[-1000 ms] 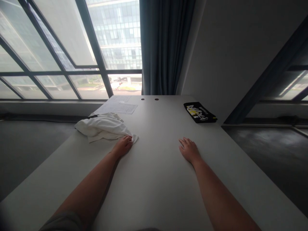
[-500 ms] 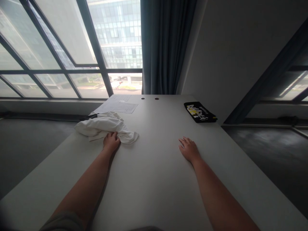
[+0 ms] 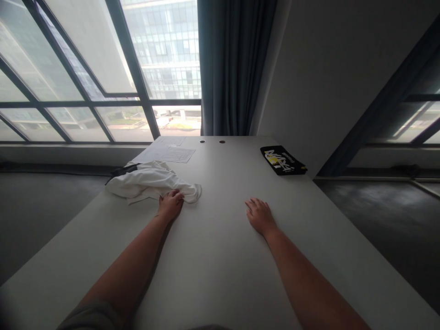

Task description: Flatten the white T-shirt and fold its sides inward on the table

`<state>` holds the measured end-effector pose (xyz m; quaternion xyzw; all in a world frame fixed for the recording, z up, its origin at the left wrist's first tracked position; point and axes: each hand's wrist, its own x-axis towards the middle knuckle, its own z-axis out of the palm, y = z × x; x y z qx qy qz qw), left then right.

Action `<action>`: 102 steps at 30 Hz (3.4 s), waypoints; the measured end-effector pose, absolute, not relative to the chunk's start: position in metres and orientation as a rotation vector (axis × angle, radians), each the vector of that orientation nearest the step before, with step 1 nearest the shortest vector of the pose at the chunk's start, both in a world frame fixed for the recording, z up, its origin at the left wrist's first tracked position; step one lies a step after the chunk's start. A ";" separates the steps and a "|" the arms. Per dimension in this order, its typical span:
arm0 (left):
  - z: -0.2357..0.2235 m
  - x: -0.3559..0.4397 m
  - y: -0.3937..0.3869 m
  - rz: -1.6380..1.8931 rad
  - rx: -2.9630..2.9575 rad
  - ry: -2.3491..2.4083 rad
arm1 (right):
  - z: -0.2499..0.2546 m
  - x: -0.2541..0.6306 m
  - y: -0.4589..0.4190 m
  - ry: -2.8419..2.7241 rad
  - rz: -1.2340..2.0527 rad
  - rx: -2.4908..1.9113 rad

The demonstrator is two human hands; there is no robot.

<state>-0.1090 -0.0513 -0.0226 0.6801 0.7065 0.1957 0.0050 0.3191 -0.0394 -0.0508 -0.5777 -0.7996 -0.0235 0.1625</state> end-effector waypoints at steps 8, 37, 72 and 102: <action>-0.020 -0.046 -0.071 0.637 2.471 1.616 | -0.038 0.269 -0.054 -2.303 0.107 -1.185; -0.001 -0.173 -0.068 1.179 1.654 2.809 | -0.031 0.225 -0.065 -2.418 0.459 -0.889; 0.025 -0.097 -0.084 1.157 2.190 2.375 | -0.024 0.252 -0.065 -2.324 0.564 -0.928; -0.024 -0.236 -0.029 0.706 1.602 2.835 | -0.041 0.416 -0.048 -1.570 0.324 -1.776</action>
